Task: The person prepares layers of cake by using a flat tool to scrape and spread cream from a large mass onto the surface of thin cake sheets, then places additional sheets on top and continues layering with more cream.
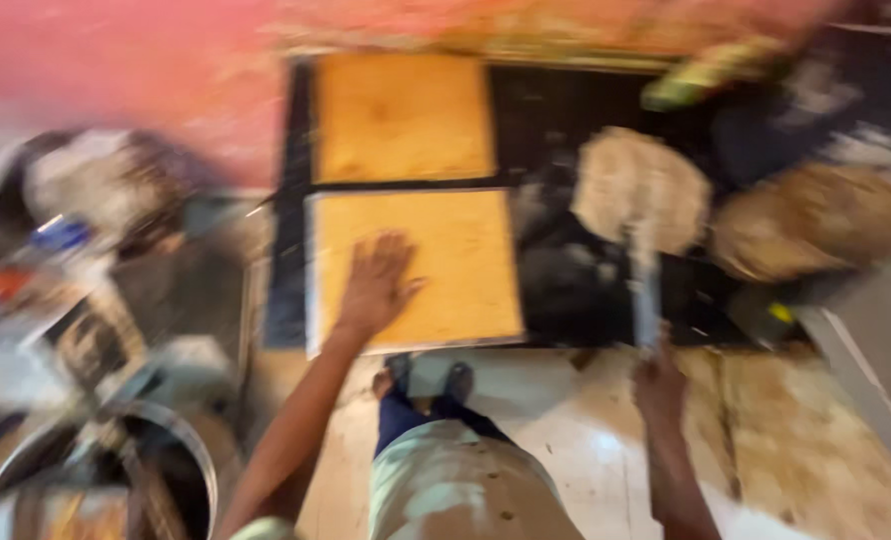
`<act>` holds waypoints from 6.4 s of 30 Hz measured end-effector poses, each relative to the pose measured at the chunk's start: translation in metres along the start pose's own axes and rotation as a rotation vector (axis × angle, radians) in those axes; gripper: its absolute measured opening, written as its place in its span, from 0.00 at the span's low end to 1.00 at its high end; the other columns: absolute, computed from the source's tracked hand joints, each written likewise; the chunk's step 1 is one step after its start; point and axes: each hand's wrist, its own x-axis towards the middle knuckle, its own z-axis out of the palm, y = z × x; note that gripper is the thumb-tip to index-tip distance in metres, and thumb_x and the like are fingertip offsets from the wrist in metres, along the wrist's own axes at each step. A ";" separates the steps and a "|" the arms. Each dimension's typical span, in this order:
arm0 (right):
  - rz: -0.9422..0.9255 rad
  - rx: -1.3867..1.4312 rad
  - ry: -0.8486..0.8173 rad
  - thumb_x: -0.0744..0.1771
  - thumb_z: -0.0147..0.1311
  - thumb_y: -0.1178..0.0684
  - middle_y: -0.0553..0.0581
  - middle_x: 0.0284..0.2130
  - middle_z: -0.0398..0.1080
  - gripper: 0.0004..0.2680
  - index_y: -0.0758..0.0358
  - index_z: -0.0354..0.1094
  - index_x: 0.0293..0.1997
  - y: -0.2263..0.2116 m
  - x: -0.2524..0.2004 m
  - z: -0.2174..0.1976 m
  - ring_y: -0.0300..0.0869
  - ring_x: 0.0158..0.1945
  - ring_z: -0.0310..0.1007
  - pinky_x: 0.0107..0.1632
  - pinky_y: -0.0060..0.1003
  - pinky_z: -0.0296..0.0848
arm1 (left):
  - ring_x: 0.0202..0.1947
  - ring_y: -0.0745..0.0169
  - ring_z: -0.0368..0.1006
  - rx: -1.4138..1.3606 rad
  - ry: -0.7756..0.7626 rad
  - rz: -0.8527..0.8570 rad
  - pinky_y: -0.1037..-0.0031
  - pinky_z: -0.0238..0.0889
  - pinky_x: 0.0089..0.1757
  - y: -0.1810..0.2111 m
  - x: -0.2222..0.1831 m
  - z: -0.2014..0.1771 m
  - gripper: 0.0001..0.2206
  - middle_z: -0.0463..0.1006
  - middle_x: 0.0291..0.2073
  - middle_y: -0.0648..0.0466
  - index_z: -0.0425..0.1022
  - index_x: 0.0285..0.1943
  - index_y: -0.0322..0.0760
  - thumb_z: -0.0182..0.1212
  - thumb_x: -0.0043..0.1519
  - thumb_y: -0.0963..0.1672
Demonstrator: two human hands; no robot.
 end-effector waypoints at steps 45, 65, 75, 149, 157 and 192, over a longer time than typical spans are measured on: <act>-0.512 -0.254 -0.075 0.63 0.55 0.56 0.70 0.42 0.68 0.18 0.54 0.71 0.60 -0.215 -0.039 0.057 0.61 0.36 0.74 0.37 0.56 0.73 | 0.79 0.38 0.41 -0.181 -0.009 -0.111 0.49 0.32 0.71 -0.043 -0.036 -0.041 0.32 0.50 0.78 0.38 0.51 0.79 0.30 0.50 0.70 0.52; -0.180 -0.098 -0.267 0.66 0.52 0.58 0.68 0.48 0.73 0.14 0.60 0.71 0.59 -0.363 -0.121 0.168 0.61 0.46 0.76 0.44 0.55 0.75 | 0.82 0.39 0.35 -0.504 0.034 -0.176 0.51 0.27 0.74 -0.071 -0.053 -0.024 0.33 0.42 0.81 0.36 0.41 0.82 0.26 0.39 0.75 0.53; -0.462 -0.508 -0.125 0.66 0.49 0.64 0.69 0.54 0.71 0.14 0.67 0.67 0.58 -0.300 -0.102 0.135 0.55 0.39 0.78 0.36 0.47 0.78 | 0.82 0.38 0.37 -0.545 0.058 -0.169 0.53 0.28 0.74 -0.071 -0.056 -0.029 0.29 0.44 0.80 0.35 0.43 0.81 0.25 0.37 0.76 0.48; -0.240 0.056 -0.331 0.68 0.47 0.60 0.68 0.47 0.73 0.07 0.61 0.70 0.48 -0.226 -0.058 0.076 0.55 0.44 0.77 0.47 0.46 0.76 | 0.81 0.35 0.36 -0.459 0.125 -0.291 0.51 0.23 0.73 -0.060 -0.054 -0.033 0.40 0.42 0.80 0.29 0.35 0.81 0.22 0.54 0.71 0.52; -0.224 0.269 -0.741 0.68 0.51 0.60 0.68 0.40 0.77 0.03 0.68 0.69 0.40 -0.244 -0.098 0.077 0.54 0.47 0.80 0.53 0.45 0.75 | 0.82 0.35 0.36 -0.382 0.101 -0.311 0.51 0.24 0.74 -0.060 -0.052 -0.030 0.39 0.43 0.80 0.29 0.36 0.82 0.23 0.53 0.72 0.51; -0.465 -0.135 0.046 0.71 0.51 0.53 0.64 0.45 0.75 0.15 0.47 0.66 0.68 -0.220 -0.046 0.053 0.63 0.46 0.78 0.45 0.52 0.78 | 0.81 0.39 0.41 -0.413 0.145 -0.292 0.53 0.25 0.73 -0.068 -0.056 -0.020 0.35 0.48 0.78 0.30 0.43 0.79 0.19 0.53 0.72 0.50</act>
